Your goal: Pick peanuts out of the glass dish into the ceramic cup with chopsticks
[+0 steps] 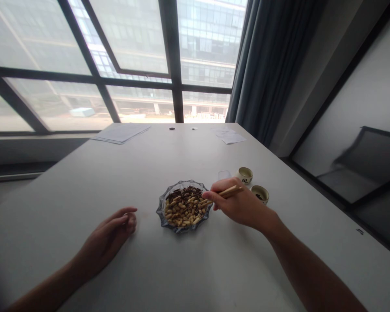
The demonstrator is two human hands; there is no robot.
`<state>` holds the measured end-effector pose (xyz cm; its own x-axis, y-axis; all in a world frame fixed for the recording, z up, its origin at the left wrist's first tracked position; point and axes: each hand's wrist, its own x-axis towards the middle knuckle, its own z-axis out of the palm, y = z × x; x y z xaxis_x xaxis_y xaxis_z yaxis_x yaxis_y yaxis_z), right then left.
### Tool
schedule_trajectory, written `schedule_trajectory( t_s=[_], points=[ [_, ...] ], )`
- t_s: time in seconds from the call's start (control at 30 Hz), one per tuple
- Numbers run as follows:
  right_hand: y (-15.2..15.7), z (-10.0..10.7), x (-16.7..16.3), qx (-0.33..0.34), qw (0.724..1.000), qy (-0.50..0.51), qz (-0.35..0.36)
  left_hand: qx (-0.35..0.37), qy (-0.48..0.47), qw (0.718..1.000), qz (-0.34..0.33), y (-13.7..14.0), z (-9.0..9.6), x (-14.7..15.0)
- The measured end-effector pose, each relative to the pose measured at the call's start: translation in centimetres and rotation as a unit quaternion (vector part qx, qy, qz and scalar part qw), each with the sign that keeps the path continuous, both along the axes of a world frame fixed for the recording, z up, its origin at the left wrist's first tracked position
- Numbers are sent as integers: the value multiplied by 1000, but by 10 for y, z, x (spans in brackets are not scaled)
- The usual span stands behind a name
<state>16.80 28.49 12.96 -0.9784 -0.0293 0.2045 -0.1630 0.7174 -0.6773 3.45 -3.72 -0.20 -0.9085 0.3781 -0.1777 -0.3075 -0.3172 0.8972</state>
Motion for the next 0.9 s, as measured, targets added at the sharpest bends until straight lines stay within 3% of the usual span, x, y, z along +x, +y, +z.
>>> schedule_trajectory(
  t_s=[0.3,0.5,0.9],
  points=[
    [2,-11,-5,2,999,-24,-27,1,-5,1000,2,1,1,1],
    [1,-11,-9,12,1000,-5,20,9,7,1000,-13,-1,-4,-1],
    [0,-20,-14,-12,1000,-16,10,14,3,1000,-16,-2,-3,0]
  ],
)
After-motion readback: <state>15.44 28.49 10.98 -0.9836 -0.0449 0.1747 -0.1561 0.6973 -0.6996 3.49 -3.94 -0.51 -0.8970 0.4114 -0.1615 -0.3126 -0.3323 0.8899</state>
